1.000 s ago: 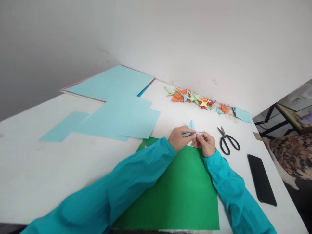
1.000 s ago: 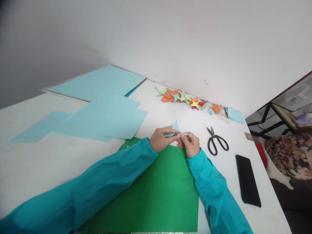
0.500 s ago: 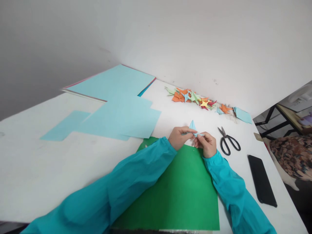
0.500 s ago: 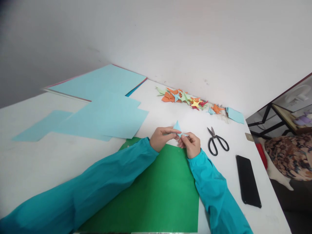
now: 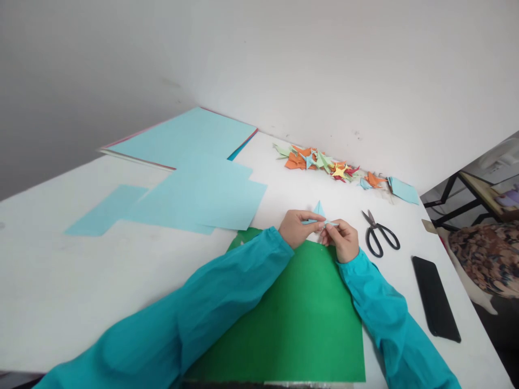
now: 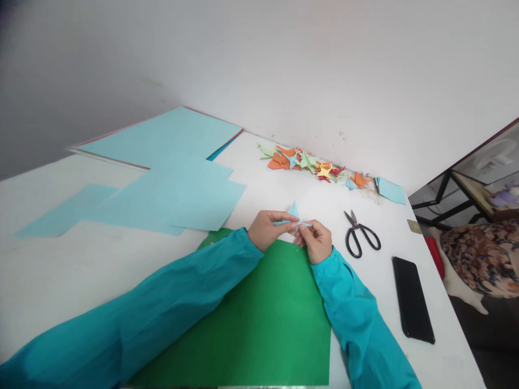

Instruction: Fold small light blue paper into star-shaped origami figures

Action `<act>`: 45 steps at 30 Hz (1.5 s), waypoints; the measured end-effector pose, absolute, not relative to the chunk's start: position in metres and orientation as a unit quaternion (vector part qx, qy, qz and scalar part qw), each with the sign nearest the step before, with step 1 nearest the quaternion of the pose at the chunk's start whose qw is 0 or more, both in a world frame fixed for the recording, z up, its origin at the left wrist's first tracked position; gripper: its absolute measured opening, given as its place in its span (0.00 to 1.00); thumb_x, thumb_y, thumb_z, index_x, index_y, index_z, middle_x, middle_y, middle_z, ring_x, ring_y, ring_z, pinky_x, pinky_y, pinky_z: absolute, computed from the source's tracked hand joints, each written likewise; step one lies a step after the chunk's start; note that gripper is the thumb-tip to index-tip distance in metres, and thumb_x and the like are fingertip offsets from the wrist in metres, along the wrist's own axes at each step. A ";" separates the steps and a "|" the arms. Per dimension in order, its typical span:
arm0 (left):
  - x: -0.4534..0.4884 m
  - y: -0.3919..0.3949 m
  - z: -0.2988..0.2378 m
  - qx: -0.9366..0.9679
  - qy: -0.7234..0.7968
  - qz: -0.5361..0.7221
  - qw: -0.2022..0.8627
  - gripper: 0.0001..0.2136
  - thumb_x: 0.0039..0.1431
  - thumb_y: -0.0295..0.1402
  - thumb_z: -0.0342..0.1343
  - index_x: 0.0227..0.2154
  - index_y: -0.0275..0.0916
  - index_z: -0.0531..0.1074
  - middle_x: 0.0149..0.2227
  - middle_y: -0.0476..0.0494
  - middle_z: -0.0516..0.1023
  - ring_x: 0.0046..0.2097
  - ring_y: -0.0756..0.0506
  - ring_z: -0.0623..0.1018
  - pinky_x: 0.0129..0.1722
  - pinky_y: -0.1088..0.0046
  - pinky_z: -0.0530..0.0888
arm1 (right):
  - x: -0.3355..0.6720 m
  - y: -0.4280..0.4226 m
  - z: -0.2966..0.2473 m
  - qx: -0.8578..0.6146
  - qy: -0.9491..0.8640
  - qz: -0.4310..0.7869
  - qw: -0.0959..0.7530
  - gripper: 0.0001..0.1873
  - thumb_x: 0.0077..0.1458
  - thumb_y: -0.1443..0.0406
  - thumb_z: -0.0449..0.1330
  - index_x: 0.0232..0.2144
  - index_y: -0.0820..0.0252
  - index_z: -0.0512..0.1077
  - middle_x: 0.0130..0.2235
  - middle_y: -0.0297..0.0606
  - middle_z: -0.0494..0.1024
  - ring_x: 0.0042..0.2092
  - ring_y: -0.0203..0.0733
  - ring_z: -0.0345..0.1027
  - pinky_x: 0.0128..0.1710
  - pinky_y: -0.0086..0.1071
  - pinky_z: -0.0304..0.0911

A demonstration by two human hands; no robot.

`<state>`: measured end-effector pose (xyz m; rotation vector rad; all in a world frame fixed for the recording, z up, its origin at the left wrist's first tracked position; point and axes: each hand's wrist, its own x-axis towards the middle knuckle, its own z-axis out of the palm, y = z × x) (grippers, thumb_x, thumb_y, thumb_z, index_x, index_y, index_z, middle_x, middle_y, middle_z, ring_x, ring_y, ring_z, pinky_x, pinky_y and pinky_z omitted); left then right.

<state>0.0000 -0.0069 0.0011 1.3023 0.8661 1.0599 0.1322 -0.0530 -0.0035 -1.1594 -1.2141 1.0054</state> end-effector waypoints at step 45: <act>0.001 -0.005 -0.004 0.588 0.342 0.479 0.554 0.06 0.40 0.30 0.60 0.24 0.33 0.77 0.19 0.46 0.75 0.22 0.51 0.73 0.25 0.75 0.72 | 0.146 -0.039 -0.002 -0.482 -0.438 0.579 0.490 0.12 0.36 0.60 0.66 0.21 0.63 0.71 0.19 0.33 0.75 0.17 0.31 0.66 0.14 0.21 0.61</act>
